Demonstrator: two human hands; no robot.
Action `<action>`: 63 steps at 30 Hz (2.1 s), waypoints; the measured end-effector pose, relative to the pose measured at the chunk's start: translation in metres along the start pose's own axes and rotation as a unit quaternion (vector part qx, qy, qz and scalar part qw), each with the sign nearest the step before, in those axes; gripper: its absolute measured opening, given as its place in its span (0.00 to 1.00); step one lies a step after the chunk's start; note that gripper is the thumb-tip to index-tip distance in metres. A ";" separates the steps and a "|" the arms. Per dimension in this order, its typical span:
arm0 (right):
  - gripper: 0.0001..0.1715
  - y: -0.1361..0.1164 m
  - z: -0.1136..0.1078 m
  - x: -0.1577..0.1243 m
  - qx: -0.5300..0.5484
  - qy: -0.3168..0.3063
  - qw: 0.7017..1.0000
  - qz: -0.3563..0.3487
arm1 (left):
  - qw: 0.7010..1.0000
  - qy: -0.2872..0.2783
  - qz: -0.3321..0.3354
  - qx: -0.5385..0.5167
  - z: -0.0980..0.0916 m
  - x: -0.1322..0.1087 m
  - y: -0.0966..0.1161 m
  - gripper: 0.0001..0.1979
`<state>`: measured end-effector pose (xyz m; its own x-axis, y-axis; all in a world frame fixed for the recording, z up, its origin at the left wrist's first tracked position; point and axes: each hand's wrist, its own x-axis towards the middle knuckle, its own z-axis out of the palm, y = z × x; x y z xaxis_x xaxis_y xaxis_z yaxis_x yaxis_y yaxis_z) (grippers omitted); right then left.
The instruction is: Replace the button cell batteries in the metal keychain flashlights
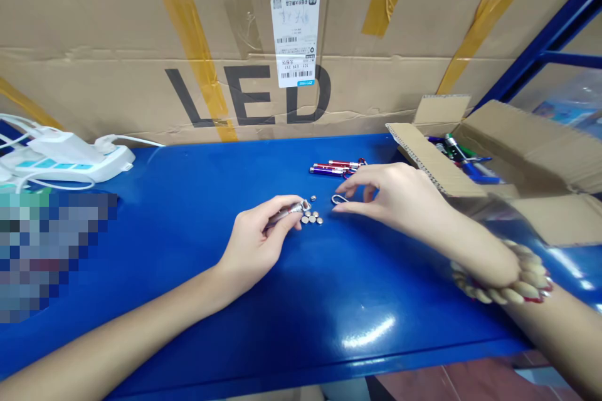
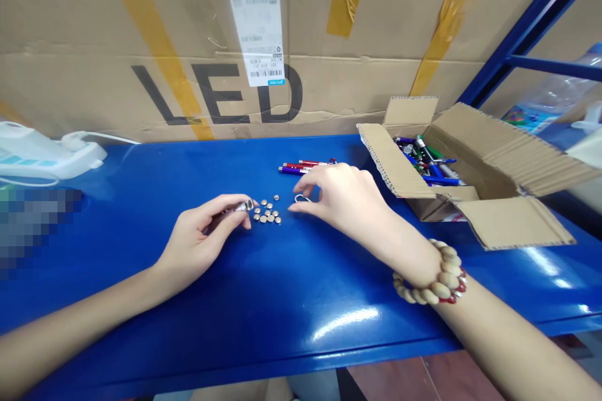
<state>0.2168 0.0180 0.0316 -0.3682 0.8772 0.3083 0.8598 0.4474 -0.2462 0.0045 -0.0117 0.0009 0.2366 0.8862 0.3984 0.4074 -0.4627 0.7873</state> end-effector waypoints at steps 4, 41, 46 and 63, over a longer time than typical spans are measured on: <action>0.10 0.012 0.002 0.004 -0.067 -0.098 0.991 0.055 | 0.998 -0.007 -0.051 -0.036 0.000 0.003 -0.002 0.08; 0.14 -0.026 0.028 -0.016 0.063 0.018 0.943 -0.326 | 0.998 -0.052 -0.022 0.018 0.001 -0.003 0.005 0.14; 0.15 -0.029 0.030 -0.016 0.062 0.055 0.942 -0.325 | 0.998 -0.066 -0.019 0.015 0.002 -0.004 0.006 0.14; 0.13 -0.026 0.024 -0.018 0.079 0.197 0.943 -0.257 | 0.991 -0.130 0.026 0.017 0.002 -0.010 0.006 0.06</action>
<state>0.1925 -0.0056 0.0105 -0.5351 0.4192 0.7335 0.5286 0.8434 -0.0963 0.0065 -0.0236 0.0010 0.4751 0.8275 0.2991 0.4180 -0.5114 0.7508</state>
